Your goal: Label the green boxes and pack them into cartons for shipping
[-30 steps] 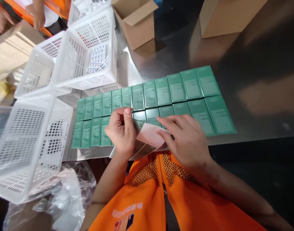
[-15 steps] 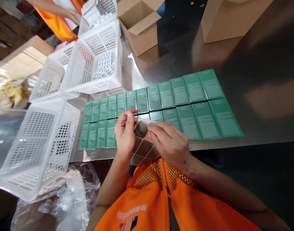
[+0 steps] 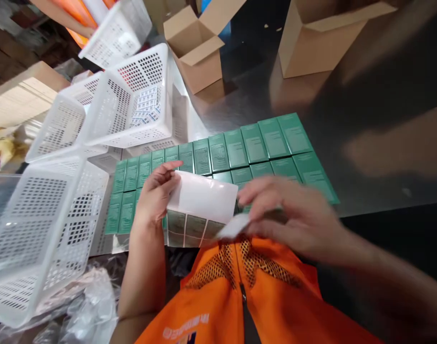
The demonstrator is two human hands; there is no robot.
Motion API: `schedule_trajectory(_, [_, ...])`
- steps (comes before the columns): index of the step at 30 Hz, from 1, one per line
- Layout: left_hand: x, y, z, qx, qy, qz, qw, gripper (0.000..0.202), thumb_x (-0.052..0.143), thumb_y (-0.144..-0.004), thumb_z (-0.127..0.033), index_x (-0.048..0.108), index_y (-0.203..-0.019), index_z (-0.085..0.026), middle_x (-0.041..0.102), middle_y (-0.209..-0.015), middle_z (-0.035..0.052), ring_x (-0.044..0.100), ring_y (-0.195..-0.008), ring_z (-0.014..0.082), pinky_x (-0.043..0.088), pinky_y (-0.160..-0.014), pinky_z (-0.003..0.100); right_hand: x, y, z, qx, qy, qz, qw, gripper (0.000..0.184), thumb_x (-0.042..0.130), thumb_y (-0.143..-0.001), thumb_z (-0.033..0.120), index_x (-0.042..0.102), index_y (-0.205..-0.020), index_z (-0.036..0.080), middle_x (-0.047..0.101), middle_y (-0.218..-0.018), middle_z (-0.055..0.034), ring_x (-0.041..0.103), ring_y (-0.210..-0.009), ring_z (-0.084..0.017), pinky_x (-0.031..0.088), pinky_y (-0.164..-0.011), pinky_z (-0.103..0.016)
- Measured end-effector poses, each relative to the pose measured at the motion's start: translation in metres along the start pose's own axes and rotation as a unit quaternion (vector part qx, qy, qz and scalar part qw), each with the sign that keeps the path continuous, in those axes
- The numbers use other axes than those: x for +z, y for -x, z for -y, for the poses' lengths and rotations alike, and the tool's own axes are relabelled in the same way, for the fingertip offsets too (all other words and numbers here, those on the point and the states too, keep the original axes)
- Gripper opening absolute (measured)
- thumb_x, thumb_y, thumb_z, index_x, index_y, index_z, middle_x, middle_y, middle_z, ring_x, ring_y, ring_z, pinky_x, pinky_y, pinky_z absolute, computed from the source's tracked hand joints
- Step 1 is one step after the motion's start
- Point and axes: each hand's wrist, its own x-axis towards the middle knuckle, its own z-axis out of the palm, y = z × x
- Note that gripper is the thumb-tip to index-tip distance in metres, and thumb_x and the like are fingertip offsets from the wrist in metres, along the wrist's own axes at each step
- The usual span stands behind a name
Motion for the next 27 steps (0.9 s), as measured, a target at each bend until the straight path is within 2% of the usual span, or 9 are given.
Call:
schedule_trajectory(3, [0.008, -0.003, -0.009, 0.014, -0.108, 0.120, 0.987, 0.031, 0.071, -0.076, -0.030, 0.075, -0.105, -0.021, 0.062, -0.076, -0.0002, 0.054, -0.061, 0.0111, 0.040, -0.054, 0.023, -0.043, -0.036, -0.028, 0.114, -0.009, -0.101, 0.988, 0.012, 0.077, -0.084, 0.030, 0.066, -0.082, 0.025, 0.068, -0.081, 0.0004, 0.064, -0.076, -0.015, 0.055, -0.075, -0.032])
schedule_trajectory(5, [0.019, -0.004, -0.014, 0.039, -0.200, 0.197, 0.959, 0.030, 0.066, -0.080, -0.030, 0.075, -0.107, -0.023, 0.067, -0.080, 0.0017, 0.056, -0.067, 0.0135, 0.043, -0.062, 0.026, -0.062, -0.057, -0.052, 0.172, -0.027, -0.112, 0.978, 0.017, 0.080, -0.077, 0.031, 0.066, -0.079, 0.023, 0.064, -0.073, 0.0009, 0.059, -0.067, -0.013, 0.052, -0.069, -0.031])
schedule_trajectory(7, [0.033, -0.006, -0.015, 0.050, -0.240, 0.226, 0.943, 0.028, 0.061, -0.082, -0.029, 0.076, -0.105, -0.023, 0.068, -0.080, 0.0020, 0.056, -0.067, 0.0145, 0.042, -0.064, 0.027, -0.073, -0.073, -0.072, 0.221, -0.044, -0.081, 0.971, 0.019, 0.083, -0.072, 0.031, 0.067, -0.077, 0.021, 0.063, -0.070, 0.0012, 0.057, -0.065, -0.013, 0.051, -0.067, -0.031])
schedule_trajectory(10, [0.054, -0.010, -0.014, 0.032, -0.232, 0.163, 0.958, 0.024, 0.054, -0.081, -0.027, 0.074, -0.095, -0.022, 0.057, -0.063, -0.0013, 0.048, -0.056, 0.0145, 0.034, -0.057, 0.028, -0.078, -0.085, -0.092, 0.280, -0.067, -0.036, 0.957, 0.023, 0.086, -0.068, 0.032, 0.067, -0.074, 0.020, 0.065, -0.068, 0.0004, 0.058, -0.063, -0.013, 0.051, -0.064, -0.030])
schedule_trajectory(12, [0.067, -0.014, -0.012, 0.026, -0.230, 0.118, 0.966, 0.025, 0.053, -0.085, -0.035, 0.072, -0.093, -0.022, 0.051, -0.057, -0.0027, 0.044, -0.053, 0.0149, 0.032, -0.055, 0.029, -0.077, -0.092, -0.099, 0.303, -0.082, -0.013, 0.949, 0.026, 0.089, -0.065, 0.032, 0.067, -0.072, 0.020, 0.065, -0.067, -0.0003, 0.059, -0.062, -0.013, 0.050, -0.060, -0.029])
schedule_trajectory(14, [0.077, -0.018, -0.010, 0.040, -0.233, 0.116, 0.965, 0.035, 0.054, -0.088, -0.051, 0.072, -0.092, -0.021, 0.055, -0.060, -0.0013, 0.048, -0.058, 0.0158, 0.035, -0.059, 0.030, -0.073, -0.098, -0.103, 0.315, -0.084, 0.008, 0.945, 0.027, 0.091, -0.063, 0.032, 0.068, -0.070, 0.020, 0.066, -0.066, -0.0010, 0.060, -0.062, -0.014, 0.051, -0.058, -0.029])
schedule_trajectory(16, [0.085, -0.023, -0.007, 0.052, -0.234, 0.135, 0.961, 0.041, 0.055, -0.088, -0.059, 0.070, -0.086, -0.021, 0.057, -0.063, 0.0000, 0.049, -0.061, 0.0162, 0.036, -0.061, 0.030, -0.068, -0.105, -0.107, 0.318, -0.081, 0.025, 0.944, 0.026, 0.091, -0.064, 0.031, 0.068, -0.070, 0.021, 0.066, -0.066, -0.0011, 0.060, -0.062, -0.014, 0.051, -0.058, -0.028])
schedule_trajectory(22, [0.101, -0.037, 0.003, 0.068, -0.320, 0.129, 0.936, 0.026, 0.053, -0.092, -0.035, 0.061, -0.072, -0.021, 0.063, -0.067, 0.0013, 0.057, -0.068, 0.0175, 0.039, -0.069, 0.030, -0.054, -0.114, -0.124, 0.341, -0.040, 0.040, 0.938, 0.015, 0.083, -0.075, 0.024, 0.069, -0.071, 0.019, 0.064, -0.062, 0.0004, 0.056, -0.058, -0.012, 0.046, -0.056, -0.024])
schedule_trajectory(27, [0.110, -0.040, 0.002, 0.050, -0.404, 0.138, 0.903, 0.026, 0.053, -0.094, -0.034, 0.065, -0.074, -0.021, 0.067, -0.071, 0.0051, 0.060, -0.072, 0.0210, 0.038, -0.068, 0.031, -0.047, -0.110, -0.143, 0.321, 0.087, 0.062, 0.941, 0.013, 0.077, -0.080, 0.029, 0.072, -0.075, 0.018, 0.061, -0.059, 0.0026, 0.056, -0.056, -0.012, 0.043, -0.054, -0.022])
